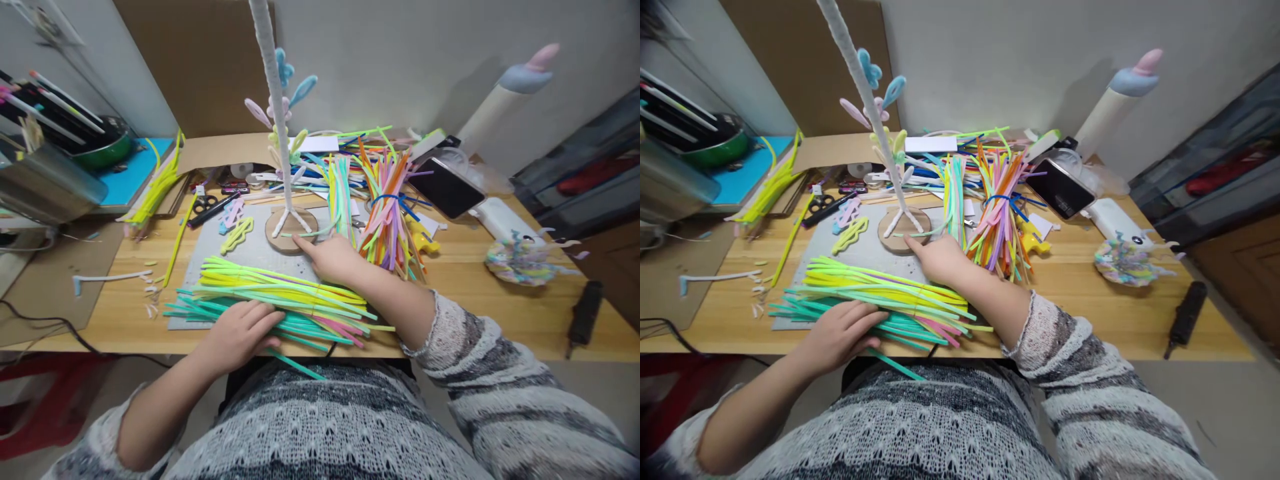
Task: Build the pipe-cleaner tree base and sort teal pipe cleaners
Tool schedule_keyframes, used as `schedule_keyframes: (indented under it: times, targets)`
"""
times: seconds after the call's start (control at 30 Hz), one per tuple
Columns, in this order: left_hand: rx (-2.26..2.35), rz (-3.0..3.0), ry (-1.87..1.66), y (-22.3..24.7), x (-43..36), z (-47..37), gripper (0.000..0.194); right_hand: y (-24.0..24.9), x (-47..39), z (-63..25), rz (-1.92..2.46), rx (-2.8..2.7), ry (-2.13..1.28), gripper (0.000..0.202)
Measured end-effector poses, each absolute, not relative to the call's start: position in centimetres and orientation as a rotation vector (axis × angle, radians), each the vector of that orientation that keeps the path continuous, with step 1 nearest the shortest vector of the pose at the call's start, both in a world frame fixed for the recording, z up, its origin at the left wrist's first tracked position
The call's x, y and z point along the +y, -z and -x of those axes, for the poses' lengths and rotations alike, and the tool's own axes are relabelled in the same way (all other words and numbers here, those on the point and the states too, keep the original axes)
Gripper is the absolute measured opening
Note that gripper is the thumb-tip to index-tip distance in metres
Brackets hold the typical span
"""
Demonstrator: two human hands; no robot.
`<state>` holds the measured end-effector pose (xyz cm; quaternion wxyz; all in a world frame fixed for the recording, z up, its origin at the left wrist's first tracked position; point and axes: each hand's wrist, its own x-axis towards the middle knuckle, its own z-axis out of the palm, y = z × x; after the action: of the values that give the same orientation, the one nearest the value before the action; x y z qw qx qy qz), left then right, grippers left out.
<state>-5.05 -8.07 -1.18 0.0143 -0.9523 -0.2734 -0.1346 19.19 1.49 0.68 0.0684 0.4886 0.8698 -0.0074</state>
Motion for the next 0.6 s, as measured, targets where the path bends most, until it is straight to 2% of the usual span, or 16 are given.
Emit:
schedule_keyframes:
  times: [0.13, 0.2, 0.4, 0.6]
  targets:
    - [-0.78, 3.026, 0.365, 0.8, -8.2, 5.0, 0.071, -0.7, 1.4, -19.2, -1.468, 2.623, 0.006, 0.063]
    - [-0.807, 3.046, 0.306, 0.6, -8.3, 4.9, 0.077, -0.6, 1.4, -19.2, -1.464, 2.63, -0.013, 0.063]
    - [-0.959, 3.021, 0.266, 0.4, -8.5, 4.5, 0.069, -0.6, 1.4, -19.3, -1.451, 2.647, -0.027, 0.062]
    - [-1.006, 3.008, 0.276, 1.3, -10.3, 4.3, 0.038, -0.5, 1.5, -19.3, -1.45, 2.648, -0.022, 0.064]
